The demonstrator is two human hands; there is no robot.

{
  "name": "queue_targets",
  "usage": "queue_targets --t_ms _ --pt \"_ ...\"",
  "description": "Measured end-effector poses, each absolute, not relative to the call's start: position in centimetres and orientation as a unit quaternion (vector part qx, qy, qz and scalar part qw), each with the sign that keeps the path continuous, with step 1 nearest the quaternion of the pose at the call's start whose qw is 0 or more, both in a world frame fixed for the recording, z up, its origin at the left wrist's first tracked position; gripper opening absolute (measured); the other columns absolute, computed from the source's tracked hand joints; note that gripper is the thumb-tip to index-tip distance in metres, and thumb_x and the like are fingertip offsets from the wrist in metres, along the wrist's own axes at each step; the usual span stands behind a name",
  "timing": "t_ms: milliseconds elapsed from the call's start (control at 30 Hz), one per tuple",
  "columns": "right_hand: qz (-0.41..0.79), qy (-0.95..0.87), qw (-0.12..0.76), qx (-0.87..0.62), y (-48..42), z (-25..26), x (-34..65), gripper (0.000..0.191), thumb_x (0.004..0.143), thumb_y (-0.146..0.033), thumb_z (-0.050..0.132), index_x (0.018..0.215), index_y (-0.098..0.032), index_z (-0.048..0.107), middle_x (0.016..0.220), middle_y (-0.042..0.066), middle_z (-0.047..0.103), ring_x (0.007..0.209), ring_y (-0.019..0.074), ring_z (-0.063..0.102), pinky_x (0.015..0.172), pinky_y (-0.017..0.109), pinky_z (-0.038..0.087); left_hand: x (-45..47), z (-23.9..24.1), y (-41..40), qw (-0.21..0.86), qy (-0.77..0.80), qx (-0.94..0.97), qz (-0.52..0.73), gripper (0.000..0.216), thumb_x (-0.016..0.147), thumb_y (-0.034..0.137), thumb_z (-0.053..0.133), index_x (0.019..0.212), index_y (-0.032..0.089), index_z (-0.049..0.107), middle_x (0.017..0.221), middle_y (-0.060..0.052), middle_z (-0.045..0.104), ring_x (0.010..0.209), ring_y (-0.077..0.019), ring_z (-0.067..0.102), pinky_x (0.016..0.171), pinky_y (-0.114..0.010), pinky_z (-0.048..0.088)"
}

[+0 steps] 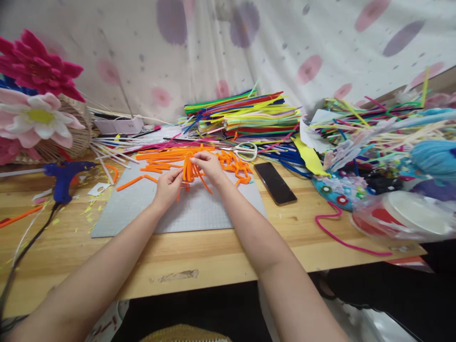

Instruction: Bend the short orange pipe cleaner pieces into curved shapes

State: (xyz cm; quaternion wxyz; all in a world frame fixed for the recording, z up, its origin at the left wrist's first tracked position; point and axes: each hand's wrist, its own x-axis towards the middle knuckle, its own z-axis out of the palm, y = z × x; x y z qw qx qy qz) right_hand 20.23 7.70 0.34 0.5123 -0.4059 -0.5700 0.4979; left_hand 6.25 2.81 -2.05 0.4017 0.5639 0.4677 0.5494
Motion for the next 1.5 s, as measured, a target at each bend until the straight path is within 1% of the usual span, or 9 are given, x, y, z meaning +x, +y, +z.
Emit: queue_targets --t_ms 167,333,533,667,867,1033,1167,1400,1500 --pt "0.482 -0.537 0.545 -0.426 7.3 -0.1 18.7 0.016 0.064 -0.029 0.06 0.071 -0.016 0.053 0.071 -0.001 0.056 0.069 0.0099 0.053 0.071 0.025 0.042 6.6 -2.5 2.7 0.397 0.486 0.596 0.502 0.022 0.075 0.027 0.052 0.087 0.02 0.069 0.07 -0.002 0.067 0.063 -0.0161 0.06 0.061 -0.026 0.045" --pt "0.576 -0.517 0.487 -0.405 6.5 -0.8 17.0 0.019 0.074 -0.034 0.053 0.077 -0.019 0.042 0.063 -0.004 0.055 0.059 0.0092 0.055 0.062 0.024 0.044 6.4 -2.1 2.5 0.319 0.507 0.675 0.431 0.013 0.07 0.025 0.056 0.065 0.022 0.067 0.056 -0.001 0.062 0.052 -0.0152 0.052 0.052 -0.024 0.034" --pt "0.498 -0.56 0.503 -0.43 6.6 0.1 17.7 0.014 0.08 -0.029 0.046 0.072 -0.019 0.041 0.054 -0.007 0.045 0.051 0.0054 0.047 0.055 0.018 0.04 5.4 -1.0 2.4 0.273 0.509 0.712 0.4 0.018 0.073 0.029 0.055 0.059 0.021 0.062 0.053 0.0 0.057 0.05 -0.0132 0.046 0.054 -0.024 0.031" --pt "0.525 -0.634 0.387 -0.415 6.0 0.9 17.9 0.011 0.081 -0.023 0.045 0.071 -0.017 0.044 0.054 -0.007 0.044 0.046 0.005 0.042 0.048 0.017 0.036 4.3 -0.9 3.3 0.268 0.534 0.634 0.49 0.022 0.079 0.034 0.048 0.064 0.021 0.057 0.058 0.001 0.054 0.056 -0.0131 0.047 0.057 -0.024 0.031" --pt "0.536 -0.688 0.272 -0.407 4.9 1.2 18.0 0.014 0.083 -0.025 0.044 0.074 -0.015 0.048 0.056 -0.005 0.049 0.047 0.005 0.039 0.044 0.017 0.03 3.3 -1.2 4.0 0.233 0.54 0.681 0.436 0.019 0.078 0.031 0.048 0.064 0.02 0.053 0.059 0.001 0.051 0.057 -0.0131 0.043 0.055 -0.024 0.028" --pt "0.565 -0.706 0.196 -0.379 5.2 1.0 19.1 0.021 0.08 -0.034 0.049 0.074 -0.014 0.052 0.064 -0.002 0.055 0.048 0.0042 0.041 0.045 0.017 0.033 2.9 -1.1 4.2 0.264 0.538 0.684 0.417 0.022 0.073 0.03 0.05 0.055 0.019 0.044 0.051 0.004 0.041 0.05 -0.0108 0.036 0.05 -0.024 0.025" --pt "0.567 -0.709 0.185 -0.376 5.1 0.8 19.4 0.022 0.075 -0.034 0.057 0.072 -0.014 0.052 0.062 -0.003 0.055 0.048 0.0044 0.045 0.046 0.018 0.037 2.1 -1.3 4.7 0.317 0.527 0.679 0.401 0.024 0.071 0.033 0.052 0.053 0.019 0.042 0.05 0.004 0.04 0.048 -0.0101 0.034 0.05 -0.024 0.025" --pt "0.596 -0.656 0.241 -0.396 4.8 0.6 18.6 0.006 0.075 -0.017 0.057 0.077 -0.013 0.052 0.062 0.0 0.061 0.056 0.0073 0.057 0.056 0.019 0.047 2.0 -1.5 4.6 0.264 0.545 0.689 0.397 0.02 0.072 0.032 0.056 0.058 0.02 0.051 0.054 0.002 0.049 0.051 -0.0117 0.041 0.051 -0.024 0.029" --pt "0.63 -0.626 0.262 -0.377 5.1 0.2 18.6 0.007 0.077 -0.015 0.053 0.083 -0.014 0.05 0.063 -0.002 0.06 0.053 0.0068 0.056 0.054 0.02 0.048 2.6 -1.9 4.6 0.363 0.521 0.629 0.449 0.02 0.072 0.039 0.056 0.066 0.02 0.053 0.053 0.002 0.051 0.046 -0.0111 0.043 0.048 -0.023 0.033"
